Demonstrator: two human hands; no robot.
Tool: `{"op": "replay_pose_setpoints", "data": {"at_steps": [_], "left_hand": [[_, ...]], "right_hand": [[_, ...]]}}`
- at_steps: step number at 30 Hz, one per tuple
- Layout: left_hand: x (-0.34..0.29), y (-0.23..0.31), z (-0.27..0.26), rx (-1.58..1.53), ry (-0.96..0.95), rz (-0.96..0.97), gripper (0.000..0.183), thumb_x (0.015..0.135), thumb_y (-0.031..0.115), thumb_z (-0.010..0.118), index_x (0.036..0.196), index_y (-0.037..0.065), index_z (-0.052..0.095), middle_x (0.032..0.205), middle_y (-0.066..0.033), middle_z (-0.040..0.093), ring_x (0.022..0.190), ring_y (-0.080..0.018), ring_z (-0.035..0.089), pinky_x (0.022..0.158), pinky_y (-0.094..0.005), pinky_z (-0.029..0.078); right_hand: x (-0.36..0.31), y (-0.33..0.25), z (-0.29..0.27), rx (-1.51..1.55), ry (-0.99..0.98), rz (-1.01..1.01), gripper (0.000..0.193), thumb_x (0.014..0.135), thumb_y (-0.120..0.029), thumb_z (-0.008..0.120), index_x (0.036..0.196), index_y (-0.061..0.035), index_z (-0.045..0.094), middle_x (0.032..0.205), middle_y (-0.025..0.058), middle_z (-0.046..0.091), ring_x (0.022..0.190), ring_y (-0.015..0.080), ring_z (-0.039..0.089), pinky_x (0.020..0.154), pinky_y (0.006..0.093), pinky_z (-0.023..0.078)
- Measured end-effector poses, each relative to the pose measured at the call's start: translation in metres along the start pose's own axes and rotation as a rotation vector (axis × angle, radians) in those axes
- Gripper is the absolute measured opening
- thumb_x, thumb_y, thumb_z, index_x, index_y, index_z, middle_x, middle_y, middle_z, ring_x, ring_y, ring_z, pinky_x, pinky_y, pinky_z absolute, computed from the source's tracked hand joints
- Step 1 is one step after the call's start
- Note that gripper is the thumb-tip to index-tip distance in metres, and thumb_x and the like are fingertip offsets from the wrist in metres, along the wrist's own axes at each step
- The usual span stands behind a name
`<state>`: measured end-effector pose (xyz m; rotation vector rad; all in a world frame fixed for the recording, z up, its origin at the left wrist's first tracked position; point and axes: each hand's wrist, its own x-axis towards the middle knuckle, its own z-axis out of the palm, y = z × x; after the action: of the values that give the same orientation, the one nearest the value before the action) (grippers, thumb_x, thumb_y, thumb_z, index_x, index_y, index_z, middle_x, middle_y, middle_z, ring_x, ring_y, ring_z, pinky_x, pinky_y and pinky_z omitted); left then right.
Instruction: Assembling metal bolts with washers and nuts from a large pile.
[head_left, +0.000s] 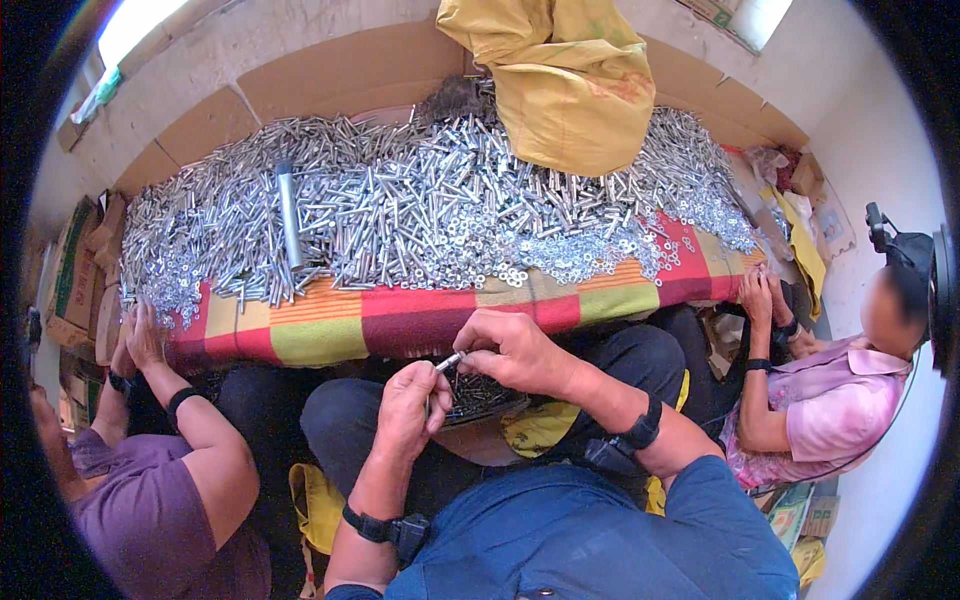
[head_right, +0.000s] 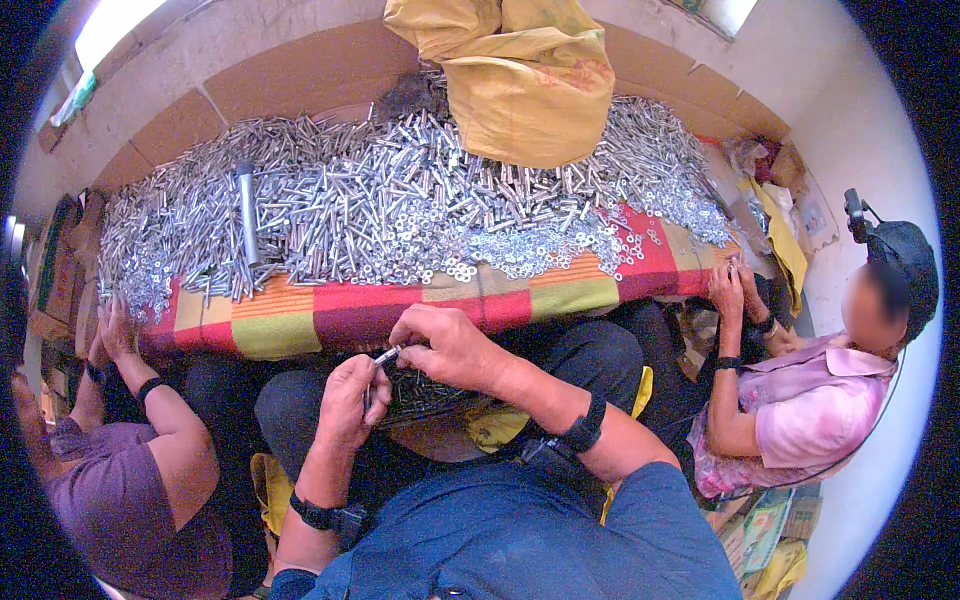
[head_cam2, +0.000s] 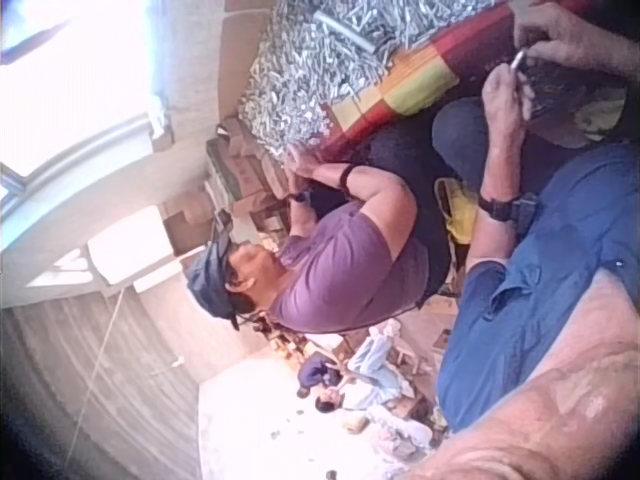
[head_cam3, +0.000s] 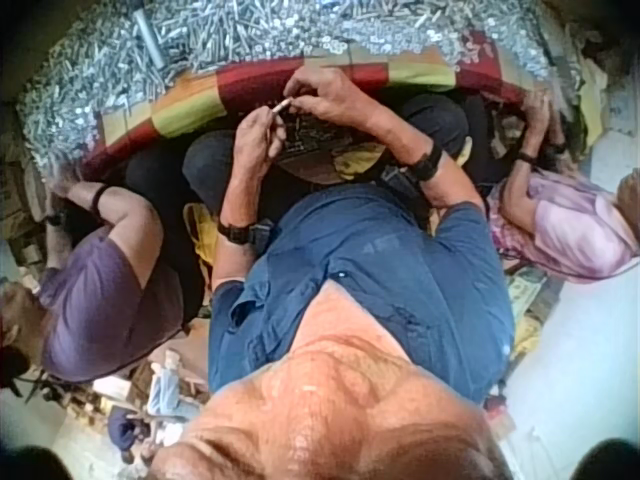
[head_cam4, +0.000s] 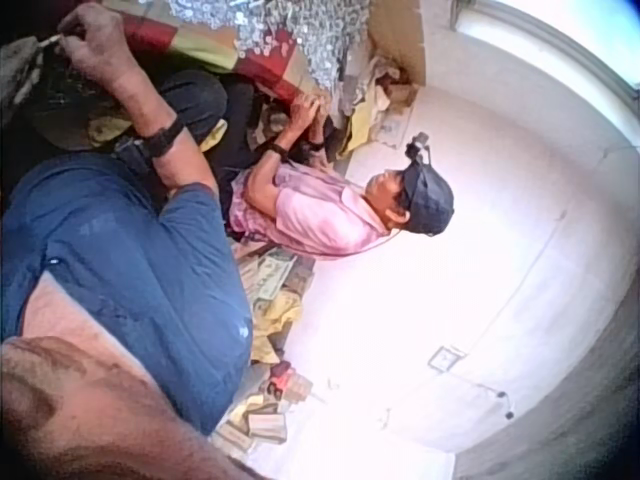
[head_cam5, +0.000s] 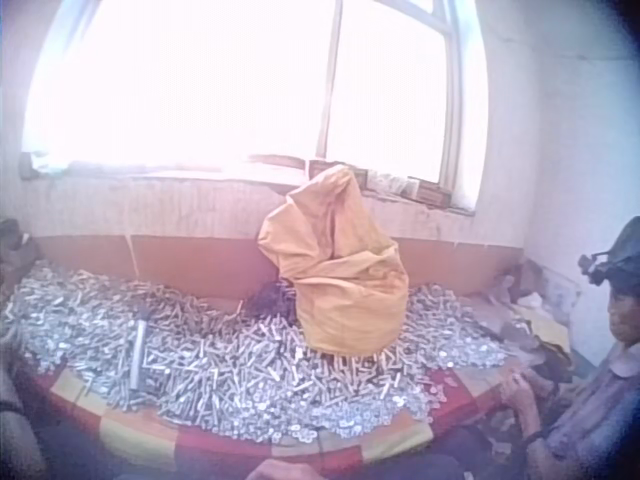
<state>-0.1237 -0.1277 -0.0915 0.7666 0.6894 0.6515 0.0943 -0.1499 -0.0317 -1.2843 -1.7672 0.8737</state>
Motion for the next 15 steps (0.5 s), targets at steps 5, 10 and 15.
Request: {"op": "replay_pose_setpoints", "data": {"at_steps": [5, 10, 15], "left_hand": [[0.000, 0.000, 0.000, -0.010, -0.001, -0.004, 0.037, 0.106, 0.034, 0.052, 0.086, 0.004, 0.060, 0.067, -0.0075, 0.062, 0.040, -0.0094, 0.043, 0.036, -0.0220, 0.032], [-0.001, 0.000, -0.001, 0.023, 0.020, -0.021, 0.037, 0.106, 0.034, 0.052, 0.086, 0.005, 0.060, 0.066, -0.0073, 0.062, 0.039, -0.0094, 0.044, 0.036, -0.0222, 0.031], [0.000, 0.001, 0.001, 0.048, 0.018, -0.034, 0.037, 0.106, 0.034, 0.052, 0.086, 0.004, 0.060, 0.066, -0.0069, 0.061, 0.039, -0.0093, 0.044, 0.036, -0.0226, 0.031]], "right_hand": [[-0.006, 0.002, 0.010, 0.306, 0.031, 0.227, 0.013, 0.089, -0.004, 0.064, 0.100, 0.0039, 0.065, 0.085, 0.0127, 0.070, 0.074, 0.0184, 0.072, 0.066, 0.0324, 0.057], [-0.007, -0.005, 0.006, 0.263, -0.007, 0.228, 0.014, 0.091, -0.004, 0.063, 0.101, 0.0047, 0.065, 0.083, 0.0125, 0.071, 0.070, 0.0169, 0.071, 0.063, 0.0322, 0.057], [-0.012, -0.006, 0.004, 0.291, -0.044, 0.269, 0.015, 0.095, -0.005, 0.064, 0.105, 0.0042, 0.067, 0.086, 0.0093, 0.071, 0.071, 0.0137, 0.070, 0.064, 0.0281, 0.057]]}}
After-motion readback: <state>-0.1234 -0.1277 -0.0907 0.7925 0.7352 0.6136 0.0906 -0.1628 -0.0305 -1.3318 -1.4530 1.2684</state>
